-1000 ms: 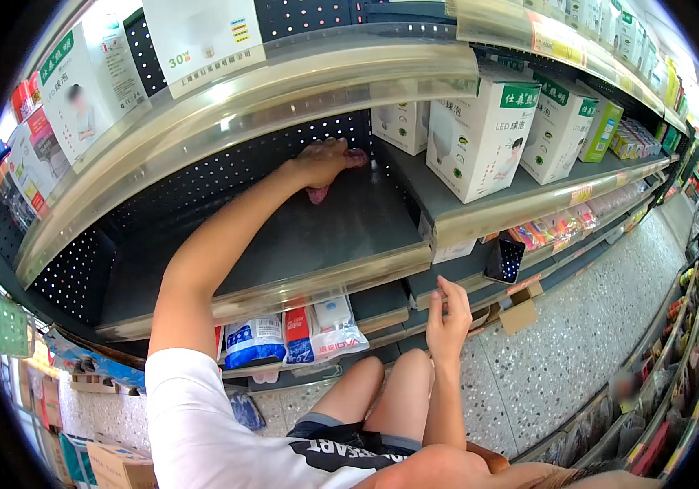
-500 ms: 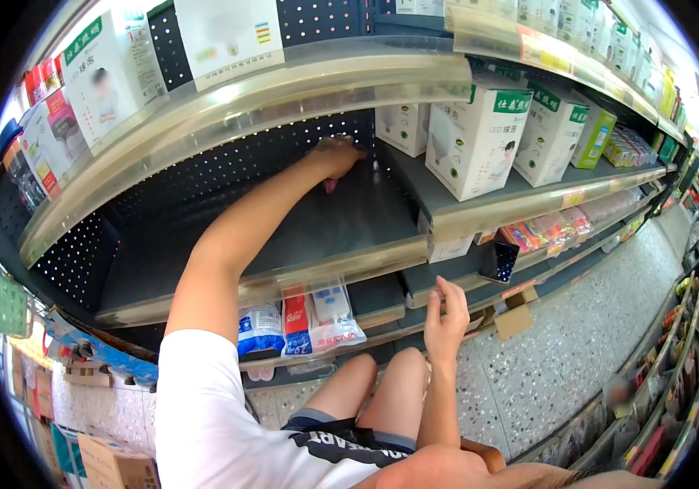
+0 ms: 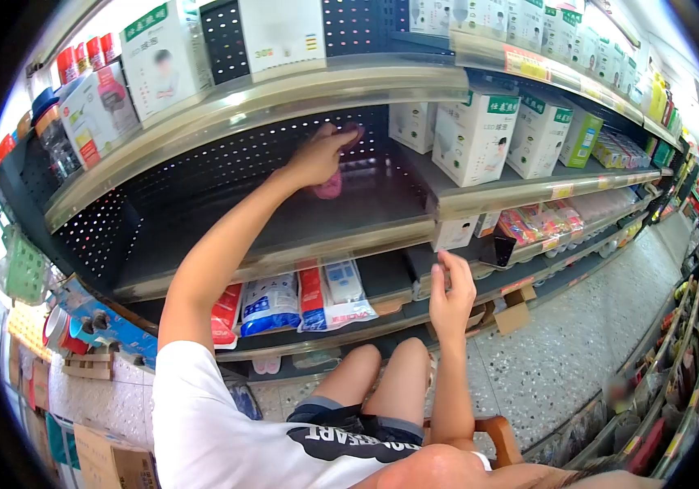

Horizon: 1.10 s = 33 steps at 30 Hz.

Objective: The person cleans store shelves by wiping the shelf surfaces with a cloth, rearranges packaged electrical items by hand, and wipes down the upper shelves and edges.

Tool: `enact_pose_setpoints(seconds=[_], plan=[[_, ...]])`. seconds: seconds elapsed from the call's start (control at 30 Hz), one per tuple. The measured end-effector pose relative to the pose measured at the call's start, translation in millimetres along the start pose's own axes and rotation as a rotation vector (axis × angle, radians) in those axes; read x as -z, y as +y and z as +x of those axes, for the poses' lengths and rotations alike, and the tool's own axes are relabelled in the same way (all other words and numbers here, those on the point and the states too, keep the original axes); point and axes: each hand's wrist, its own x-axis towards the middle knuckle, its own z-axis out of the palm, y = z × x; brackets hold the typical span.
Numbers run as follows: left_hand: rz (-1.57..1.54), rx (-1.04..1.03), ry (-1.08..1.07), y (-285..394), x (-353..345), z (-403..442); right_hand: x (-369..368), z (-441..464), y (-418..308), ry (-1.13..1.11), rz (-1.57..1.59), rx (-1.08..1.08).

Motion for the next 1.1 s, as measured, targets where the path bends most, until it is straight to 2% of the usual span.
enact_pose_setpoints(seconds=[0.07,0.17,0.23,0.33,0.43,0.47,0.57,0.6,0.7,0.83,0.87,0.97,1.03,1.1], plan=[[-0.331,-0.043,0.165,4.8,10.9,-25.1,-13.2,21.2,-25.9,-0.077,0.125,0.053],[-1.218,0.079,0.114,32.7,32.7,-62.7,-37.1,55.8,-68.7,-0.135,0.266,0.175],[-1.487,0.038,0.042,43.4,42.8,-83.3,-56.9,76.5,-79.4,-0.121,0.194,0.323],[-1.834,-0.036,0.027,53.3,43.2,-107.6,-89.1,88.7,-87.8,-0.291,0.518,0.089],[-1.919,-0.082,-0.026,46.7,35.6,-117.7,-78.5,80.3,-109.3,-0.546,0.899,-0.25],[-1.903,-0.084,-0.029,46.4,33.8,-121.3,-76.7,77.1,-110.4,-0.578,0.918,-0.295],[-1.862,-0.095,-0.042,51.7,31.2,-132.3,-72.8,68.1,-108.6,-0.616,0.832,-0.219],[-1.82,-0.106,-0.029,53.2,31.5,-135.4,-73.9,62.8,-110.5,-0.541,0.844,-0.223],[-1.68,0.056,0.1,45.7,24.5,-140.7,-65.0,60.5,-93.1,-0.572,0.663,-0.194],[-1.668,0.202,-0.074,39.2,27.5,-148.0,-36.5,65.5,-87.8,-0.585,0.709,-0.318],[-1.643,0.247,-0.1,40.2,25.2,-149.0,-32.2,64.6,-84.9,-0.581,0.816,-0.341],[-1.561,0.157,-0.199,45.8,17.3,-153.9,-25.0,62.3,-81.8,-0.554,1.19,-0.401],[-1.294,0.119,-0.103,67.8,5.6,-161.4,-23.8,59.6,-83.5,-0.513,1.502,-0.442],[-1.232,-0.061,0.014,83.2,-20.2,-170.7,-19.9,59.8,-81.1,-0.42,1.576,-0.467]])
